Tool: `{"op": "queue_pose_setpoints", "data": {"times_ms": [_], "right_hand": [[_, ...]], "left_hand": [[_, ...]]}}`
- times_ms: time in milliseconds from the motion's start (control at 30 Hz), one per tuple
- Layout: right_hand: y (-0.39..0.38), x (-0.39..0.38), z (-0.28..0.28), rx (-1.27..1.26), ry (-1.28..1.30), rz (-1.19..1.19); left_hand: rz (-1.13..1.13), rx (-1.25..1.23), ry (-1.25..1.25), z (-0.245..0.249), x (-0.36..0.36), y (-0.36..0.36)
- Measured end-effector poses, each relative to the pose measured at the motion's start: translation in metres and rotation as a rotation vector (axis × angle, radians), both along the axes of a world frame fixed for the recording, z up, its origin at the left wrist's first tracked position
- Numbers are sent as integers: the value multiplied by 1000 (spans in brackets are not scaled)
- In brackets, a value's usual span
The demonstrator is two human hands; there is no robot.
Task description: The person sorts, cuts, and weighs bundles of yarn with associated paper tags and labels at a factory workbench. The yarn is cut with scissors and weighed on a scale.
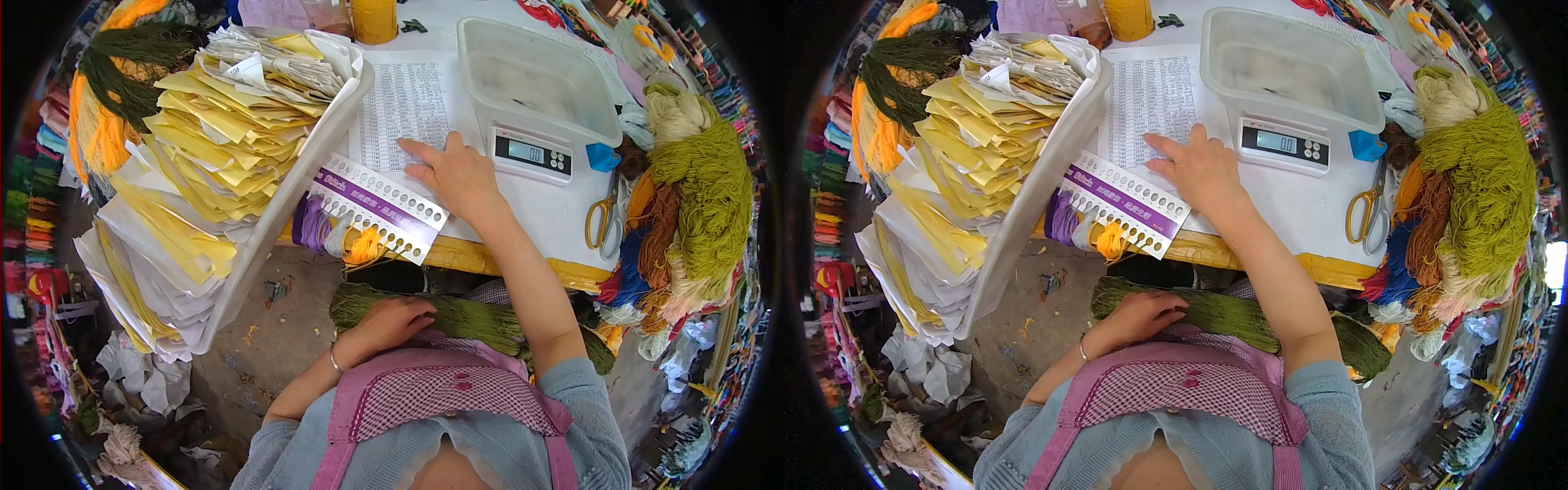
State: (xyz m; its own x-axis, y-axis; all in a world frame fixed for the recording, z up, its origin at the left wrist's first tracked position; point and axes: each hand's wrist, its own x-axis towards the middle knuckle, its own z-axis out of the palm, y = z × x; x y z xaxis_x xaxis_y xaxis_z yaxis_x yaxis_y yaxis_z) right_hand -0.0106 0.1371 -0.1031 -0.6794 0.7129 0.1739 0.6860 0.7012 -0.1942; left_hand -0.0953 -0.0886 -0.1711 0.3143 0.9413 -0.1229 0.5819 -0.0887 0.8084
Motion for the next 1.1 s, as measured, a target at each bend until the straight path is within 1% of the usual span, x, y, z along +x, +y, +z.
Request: {"op": "queue_pose_setpoints", "data": {"times_ms": [167, 233, 400, 467, 500, 567, 633, 767, 933, 1100], "right_hand": [[1, 0, 1, -13, 3, 1], [1, 1, 0, -6, 7, 5], [1, -1, 3, -21, 12, 13], [-1, -1, 9, -119, -29, -26], [-1, 0, 8, -114, -28, -28], [0, 1, 2, 5, -9, 1], [0, 1, 1, 0, 5, -1], [0, 4, -2, -39, 51, -22], [-1, 5, 3, -108, 71, -47], [-2, 7, -3, -82, 99, -48]], "left_hand": [[1, 30, -10, -5, 1, -2], [-6, -4, 6, -1, 1, -2], [24, 9, 15, 8, -4, -5], [40, 18, 20, 12, -11, -7], [79, 26, 26, 13, -15, -8], [113, 35, 30, 15, -20, -13], [169, 44, 48, 17, -23, -17], [164, 45, 34, 13, -19, -24], [125, -31, 26, 19, -12, -22], [123, 42, 49, 12, -12, -21]]}}
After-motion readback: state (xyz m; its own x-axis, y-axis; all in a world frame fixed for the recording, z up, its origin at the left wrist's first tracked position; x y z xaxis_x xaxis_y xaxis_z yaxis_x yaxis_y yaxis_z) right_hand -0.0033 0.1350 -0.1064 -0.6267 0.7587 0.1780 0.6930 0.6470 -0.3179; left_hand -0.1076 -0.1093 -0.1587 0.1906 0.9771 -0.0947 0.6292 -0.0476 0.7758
